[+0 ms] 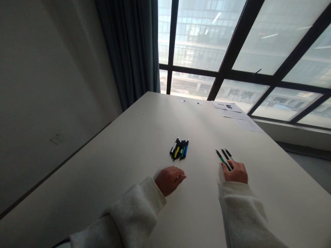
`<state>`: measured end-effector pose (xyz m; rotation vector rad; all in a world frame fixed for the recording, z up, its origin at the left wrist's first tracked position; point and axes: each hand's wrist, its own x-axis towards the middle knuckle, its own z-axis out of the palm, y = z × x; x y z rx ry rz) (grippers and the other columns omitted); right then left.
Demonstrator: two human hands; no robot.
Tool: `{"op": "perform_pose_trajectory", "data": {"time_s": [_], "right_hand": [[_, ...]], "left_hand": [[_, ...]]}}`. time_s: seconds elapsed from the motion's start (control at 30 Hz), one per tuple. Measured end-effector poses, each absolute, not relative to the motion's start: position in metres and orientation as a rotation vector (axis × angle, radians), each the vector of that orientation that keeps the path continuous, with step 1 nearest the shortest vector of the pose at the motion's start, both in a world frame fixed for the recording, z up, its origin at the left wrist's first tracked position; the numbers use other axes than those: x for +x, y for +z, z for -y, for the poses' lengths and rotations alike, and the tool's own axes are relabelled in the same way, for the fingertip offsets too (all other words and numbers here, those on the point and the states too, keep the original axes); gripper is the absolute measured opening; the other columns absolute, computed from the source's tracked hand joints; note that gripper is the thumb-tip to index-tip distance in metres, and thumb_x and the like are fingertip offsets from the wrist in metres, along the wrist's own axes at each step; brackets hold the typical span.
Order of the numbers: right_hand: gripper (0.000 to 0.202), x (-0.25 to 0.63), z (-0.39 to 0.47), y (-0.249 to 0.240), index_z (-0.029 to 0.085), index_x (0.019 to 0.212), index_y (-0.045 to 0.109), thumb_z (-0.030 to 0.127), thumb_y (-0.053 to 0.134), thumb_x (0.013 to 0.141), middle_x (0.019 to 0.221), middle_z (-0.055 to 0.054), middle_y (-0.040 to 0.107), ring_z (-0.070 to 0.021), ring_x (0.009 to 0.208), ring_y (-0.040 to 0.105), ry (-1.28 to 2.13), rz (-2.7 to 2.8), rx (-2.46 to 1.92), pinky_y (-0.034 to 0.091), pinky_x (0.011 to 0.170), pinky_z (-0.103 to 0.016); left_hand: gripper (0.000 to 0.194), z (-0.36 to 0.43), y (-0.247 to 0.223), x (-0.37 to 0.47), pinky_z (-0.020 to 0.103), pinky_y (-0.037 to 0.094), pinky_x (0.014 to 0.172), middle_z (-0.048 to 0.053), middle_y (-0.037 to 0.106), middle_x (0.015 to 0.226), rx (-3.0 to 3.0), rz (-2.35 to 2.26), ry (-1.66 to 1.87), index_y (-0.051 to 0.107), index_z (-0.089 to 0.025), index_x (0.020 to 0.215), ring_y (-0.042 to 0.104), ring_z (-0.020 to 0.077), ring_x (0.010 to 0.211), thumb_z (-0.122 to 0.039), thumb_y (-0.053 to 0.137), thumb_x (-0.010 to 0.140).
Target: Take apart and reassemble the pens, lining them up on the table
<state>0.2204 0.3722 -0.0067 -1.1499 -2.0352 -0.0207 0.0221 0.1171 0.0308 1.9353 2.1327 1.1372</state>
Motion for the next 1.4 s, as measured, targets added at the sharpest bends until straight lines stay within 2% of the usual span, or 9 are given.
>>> {"op": "perform_pose_trajectory", "data": {"time_s": [0.1, 0.23, 0.33, 0.47, 0.67, 0.87, 1.13, 1.4], "right_hand": [[0.035, 0.209, -0.357, 0.0, 0.014, 0.091, 0.071, 0.045, 0.057, 0.083, 0.088, -0.014, 0.061, -0.0242, 0.076, 0.058, -0.003, 2.081, -1.037, 0.045, 0.064, -0.033], [0.031, 0.178, -0.324, 0.003, 0.017, 0.087, 0.07, 0.045, 0.056, 0.087, 0.079, -0.008, 0.062, -0.0201, 0.073, 0.06, 0.189, 2.247, -0.737, 0.046, 0.063, -0.029], [0.029, 0.153, -0.3, 0.004, 0.02, 0.092, 0.069, 0.045, 0.056, 0.087, 0.084, -0.007, 0.064, -0.0181, 0.071, 0.062, 0.295, 2.346, -0.633, 0.046, 0.06, -0.027], [0.027, 0.13, -0.284, 0.006, 0.021, 0.095, 0.068, 0.045, 0.058, 0.086, 0.087, -0.006, 0.064, -0.0189, 0.075, 0.063, 0.362, 2.397, -0.622, 0.048, 0.064, -0.028], [0.033, 0.108, -0.281, 0.005, 0.021, 0.116, 0.065, 0.033, 0.055, 0.087, 0.106, -0.011, 0.058, -0.0245, 0.091, 0.06, 0.344, 2.473, -0.549, 0.052, 0.075, -0.035], [0.031, 0.1, -0.281, 0.001, 0.022, 0.116, 0.067, 0.028, 0.053, 0.089, 0.105, -0.011, 0.061, -0.0255, 0.093, 0.056, 0.288, 2.544, -0.477, 0.05, 0.084, -0.038], [0.029, 0.104, -0.288, -0.002, 0.017, 0.096, 0.071, 0.041, 0.066, 0.081, 0.088, -0.011, 0.063, -0.0249, 0.084, 0.059, 0.351, 2.45, -0.553, 0.05, 0.08, -0.037], [0.034, 0.105, -0.289, -0.003, 0.019, 0.111, 0.069, 0.035, 0.064, 0.082, 0.098, -0.011, 0.064, -0.0261, 0.091, 0.058, 0.374, 2.525, -0.454, 0.049, 0.084, -0.037]], "left_hand": [[0.025, -0.117, 0.03, 0.021, 0.025, 0.044, 0.066, 0.003, 0.065, 0.073, 1.936, -2.162, 1.092, 0.062, -0.017, 0.079, 0.059, 0.0141, 0.069, -0.029, 0.047, 0.095], [0.03, -0.117, 0.03, 0.021, 0.024, 0.037, 0.059, 0.0, 0.057, 0.063, 1.911, -2.276, 1.022, 0.054, -0.017, 0.067, 0.052, 0.0122, 0.06, -0.029, 0.046, 0.094], [0.035, -0.116, 0.033, 0.022, 0.025, 0.032, 0.056, -0.001, 0.053, 0.059, 1.912, -2.337, 0.994, 0.051, -0.018, 0.063, 0.048, 0.0112, 0.056, -0.032, 0.044, 0.095], [0.041, -0.115, 0.035, 0.022, 0.026, 0.027, 0.053, -0.002, 0.053, 0.056, 1.897, -2.372, 0.982, 0.049, -0.018, 0.06, 0.045, 0.0105, 0.052, -0.034, 0.041, 0.096], [0.04, -0.115, 0.037, 0.023, 0.027, 0.026, 0.053, -0.001, 0.055, 0.056, 1.895, -2.327, 1.002, 0.05, -0.017, 0.06, 0.046, 0.0105, 0.052, -0.032, 0.042, 0.096], [0.042, -0.116, 0.037, 0.023, 0.026, 0.026, 0.053, -0.001, 0.055, 0.057, 1.854, -2.335, 1.001, 0.049, -0.017, 0.06, 0.046, 0.0105, 0.052, -0.036, 0.041, 0.096], [0.045, -0.116, 0.037, 0.023, 0.026, 0.026, 0.053, -0.001, 0.054, 0.055, 1.841, -2.311, 1.011, 0.051, -0.017, 0.058, 0.045, 0.0104, 0.051, -0.038, 0.04, 0.097], [0.044, -0.116, 0.035, 0.023, 0.025, 0.027, 0.054, -0.001, 0.053, 0.056, 1.822, -2.313, 1.001, 0.049, -0.017, 0.059, 0.044, 0.0102, 0.052, -0.038, 0.04, 0.097]]}}
